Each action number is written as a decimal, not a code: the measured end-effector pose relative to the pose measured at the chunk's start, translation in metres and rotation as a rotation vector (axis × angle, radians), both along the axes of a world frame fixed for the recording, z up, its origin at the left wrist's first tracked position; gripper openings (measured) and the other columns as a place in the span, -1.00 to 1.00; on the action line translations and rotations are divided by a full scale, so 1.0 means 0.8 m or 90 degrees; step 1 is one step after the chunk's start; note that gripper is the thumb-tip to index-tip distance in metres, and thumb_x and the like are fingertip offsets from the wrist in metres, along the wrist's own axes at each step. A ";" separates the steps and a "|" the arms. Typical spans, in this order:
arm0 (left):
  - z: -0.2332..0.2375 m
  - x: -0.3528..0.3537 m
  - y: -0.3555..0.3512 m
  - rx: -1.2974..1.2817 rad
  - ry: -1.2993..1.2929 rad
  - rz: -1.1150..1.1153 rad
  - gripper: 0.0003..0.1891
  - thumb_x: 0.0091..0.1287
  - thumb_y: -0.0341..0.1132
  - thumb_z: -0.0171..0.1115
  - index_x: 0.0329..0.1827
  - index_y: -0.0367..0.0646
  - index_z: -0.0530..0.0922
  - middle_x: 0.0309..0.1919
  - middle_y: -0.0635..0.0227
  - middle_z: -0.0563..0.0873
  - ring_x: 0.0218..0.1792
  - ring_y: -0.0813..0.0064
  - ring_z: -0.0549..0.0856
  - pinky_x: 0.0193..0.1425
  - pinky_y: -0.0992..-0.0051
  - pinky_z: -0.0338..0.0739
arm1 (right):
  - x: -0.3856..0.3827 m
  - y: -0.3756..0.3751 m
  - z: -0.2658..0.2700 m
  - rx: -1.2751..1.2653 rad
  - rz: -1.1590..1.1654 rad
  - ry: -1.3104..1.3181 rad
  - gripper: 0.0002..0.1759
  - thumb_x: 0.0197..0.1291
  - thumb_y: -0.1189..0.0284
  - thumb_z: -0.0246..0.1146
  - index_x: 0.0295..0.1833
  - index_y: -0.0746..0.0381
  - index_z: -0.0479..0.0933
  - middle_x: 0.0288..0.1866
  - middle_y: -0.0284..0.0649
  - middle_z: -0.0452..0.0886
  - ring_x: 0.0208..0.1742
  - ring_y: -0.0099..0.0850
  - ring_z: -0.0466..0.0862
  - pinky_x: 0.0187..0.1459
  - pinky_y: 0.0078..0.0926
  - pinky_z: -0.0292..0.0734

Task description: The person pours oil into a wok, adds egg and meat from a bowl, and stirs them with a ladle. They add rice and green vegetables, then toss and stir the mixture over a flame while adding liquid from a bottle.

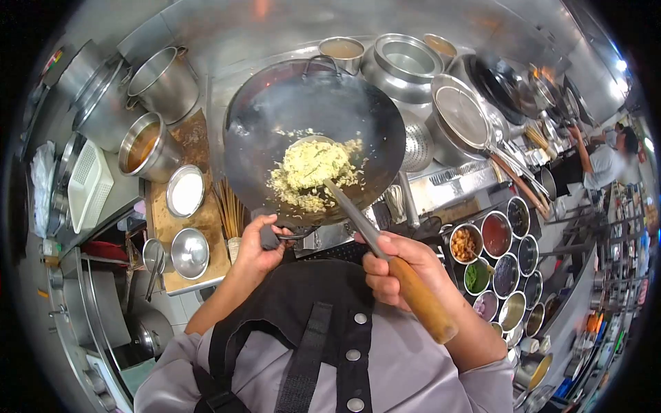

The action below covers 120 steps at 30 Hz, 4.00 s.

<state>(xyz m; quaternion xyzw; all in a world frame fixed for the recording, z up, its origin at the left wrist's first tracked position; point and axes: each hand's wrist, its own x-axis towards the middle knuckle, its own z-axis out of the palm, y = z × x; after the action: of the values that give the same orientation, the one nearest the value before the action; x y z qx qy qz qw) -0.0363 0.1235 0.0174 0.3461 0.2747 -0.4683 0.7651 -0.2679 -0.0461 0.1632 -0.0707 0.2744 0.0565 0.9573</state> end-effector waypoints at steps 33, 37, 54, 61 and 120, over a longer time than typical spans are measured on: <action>-0.038 -0.053 -0.034 0.034 0.027 -0.009 -0.63 0.29 -0.52 0.31 0.12 -0.19 0.41 0.07 -0.08 0.56 -0.25 0.13 0.66 -0.40 0.70 0.66 | -0.104 -0.136 -0.297 -0.567 0.045 0.086 -0.53 0.49 0.21 0.17 0.27 0.36 0.53 -0.13 -0.06 0.70 -0.25 -0.42 0.68 -0.16 -0.54 0.61; -0.044 -0.038 -0.025 0.000 0.023 -0.122 -0.61 0.29 -0.48 0.32 0.14 -0.29 0.41 0.05 -0.21 0.60 -0.29 0.25 0.67 -0.36 0.72 0.68 | -0.087 -0.122 -0.203 -0.161 -0.024 -0.136 -0.53 0.50 0.29 0.18 0.38 0.30 0.44 -0.23 -0.16 0.64 -0.39 -0.45 0.60 -0.43 -0.59 0.50; 0.055 0.097 0.089 -0.139 -0.078 -0.795 -0.65 0.26 -0.34 0.23 -0.12 -0.58 0.59 -0.47 0.20 0.65 -0.36 0.36 0.69 -0.09 0.35 0.70 | -0.042 0.352 -0.005 -0.323 -0.489 0.041 -0.47 0.33 0.56 0.24 0.39 0.14 0.31 -0.47 -0.30 0.42 -0.59 -0.54 0.45 -0.64 -0.61 0.32; 0.251 0.314 0.085 -0.242 0.104 -1.213 -0.44 0.26 -0.15 0.19 -0.02 -0.67 0.57 -0.47 0.22 0.66 -0.40 0.39 0.67 -0.15 0.43 0.66 | 0.306 0.548 0.239 -0.364 -0.832 0.224 -0.60 0.33 0.57 0.24 0.23 0.19 0.34 -0.46 -0.29 0.45 -0.61 -0.48 0.50 -0.65 -0.53 0.37; 0.273 -0.131 0.110 0.047 0.376 -1.585 -0.78 0.30 -0.26 0.22 -0.45 -0.19 0.50 -0.26 0.14 0.58 -0.22 0.32 0.61 -0.37 0.46 0.59 | 0.367 0.742 0.151 -0.370 -1.339 1.067 -0.15 0.28 0.66 0.22 0.65 0.06 0.14 -0.34 -0.36 0.47 -0.60 -0.63 0.47 -0.57 -0.60 0.43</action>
<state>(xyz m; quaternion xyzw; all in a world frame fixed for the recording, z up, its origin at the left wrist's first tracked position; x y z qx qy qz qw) -0.1411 0.2116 0.2359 0.2729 -0.0614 -0.9161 -0.2873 0.0261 0.5476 0.2842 0.0276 0.6899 -0.7217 0.0492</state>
